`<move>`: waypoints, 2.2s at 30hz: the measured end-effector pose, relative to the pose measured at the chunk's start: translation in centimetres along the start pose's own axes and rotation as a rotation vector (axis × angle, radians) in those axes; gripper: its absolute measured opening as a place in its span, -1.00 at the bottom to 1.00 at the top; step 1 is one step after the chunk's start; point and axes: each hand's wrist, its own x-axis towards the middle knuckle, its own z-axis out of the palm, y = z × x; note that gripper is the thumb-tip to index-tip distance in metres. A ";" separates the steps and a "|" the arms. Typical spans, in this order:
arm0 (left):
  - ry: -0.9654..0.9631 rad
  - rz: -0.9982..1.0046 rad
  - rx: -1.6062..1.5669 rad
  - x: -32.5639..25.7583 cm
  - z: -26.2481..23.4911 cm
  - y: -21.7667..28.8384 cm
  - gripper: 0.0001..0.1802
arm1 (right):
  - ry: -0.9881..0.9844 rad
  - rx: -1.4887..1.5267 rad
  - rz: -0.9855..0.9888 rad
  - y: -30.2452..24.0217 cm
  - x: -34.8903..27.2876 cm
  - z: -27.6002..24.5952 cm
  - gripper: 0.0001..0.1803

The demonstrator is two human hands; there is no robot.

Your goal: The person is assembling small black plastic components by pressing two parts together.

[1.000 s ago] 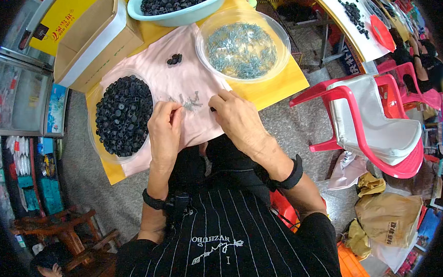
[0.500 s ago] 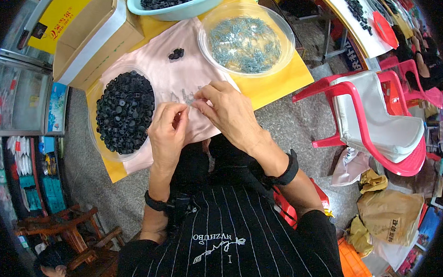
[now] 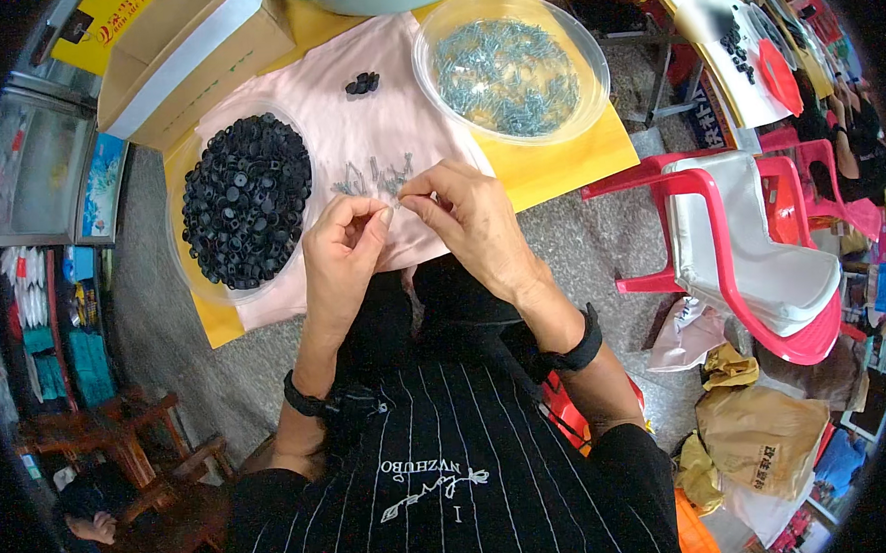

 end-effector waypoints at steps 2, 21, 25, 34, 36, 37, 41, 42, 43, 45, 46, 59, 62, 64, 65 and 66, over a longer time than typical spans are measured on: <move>-0.018 -0.075 -0.059 -0.2 -0.2 -0.5 -0.91 | 0.000 -0.029 -0.020 0.0 -0.1 0.1 -0.87; -0.022 0.035 -0.206 -0.9 0.2 -0.9 -0.90 | -0.123 0.861 0.481 0.1 -1.3 0.4 -0.80; -0.012 0.118 -0.194 -1.5 -0.2 -0.9 -0.90 | -0.221 1.170 0.633 0.6 -1.6 1.2 -0.80; 0.175 0.520 0.232 -0.6 1.7 -0.8 -0.87 | -0.327 1.528 0.773 2.4 -1.5 2.0 -0.77; 0.121 0.330 0.084 -0.7 1.3 -1.0 -0.87 | -0.177 1.246 0.724 0.6 -1.7 1.9 -0.74; 0.130 0.357 0.075 -0.7 1.4 -1.1 -0.89 | -0.172 1.243 0.721 0.6 -1.8 1.9 -0.74; 0.167 0.320 0.005 -1.2 1.6 -0.8 -0.92 | -0.268 1.331 0.677 1.5 -1.8 2.1 -0.72; 0.115 0.271 -0.039 -1.3 1.6 -0.7 -0.92 | -0.307 1.419 0.695 1.8 -1.9 2.2 -0.72; 0.064 0.221 -0.082 -1.2 1.6 -0.7 -0.93 | -0.293 1.436 0.716 2.0 -1.9 2.2 -0.71; 0.060 0.191 -0.104 -1.3 1.4 -1.7 -0.94 | -0.259 1.351 0.693 1.2 -1.9 2.1 -0.70; 0.044 0.164 -0.126 -1.2 1.4 -2.0 -0.95 | -0.215 1.272 0.664 0.7 -1.9 1.9 -0.68; 0.101 -0.092 -0.253 -1.7 1.4 -2.2 -0.92 | 0.061 -0.417 0.061 -0.1 -1.6 3.2 -0.63; 0.094 -0.107 -0.270 -1.8 1.3 -2.4 -0.93 | 0.108 -0.525 0.108 0.3 -1.4 3.4 -0.63; 0.072 -0.098 -0.342 -1.8 1.2 -3.0 -0.94 | 0.162 -0.556 0.124 0.4 -1.4 3.1 -0.63; 0.075 -0.098 -0.342 -1.7 1.3 -3.1 -0.94 | 0.171 -0.548 0.083 0.2 -1.4 2.6 -0.68; 0.098 -0.064 -0.363 -1.7 1.4 -3.1 -0.94 | 0.181 -0.538 0.042 0.0 -1.5 2.1 -0.72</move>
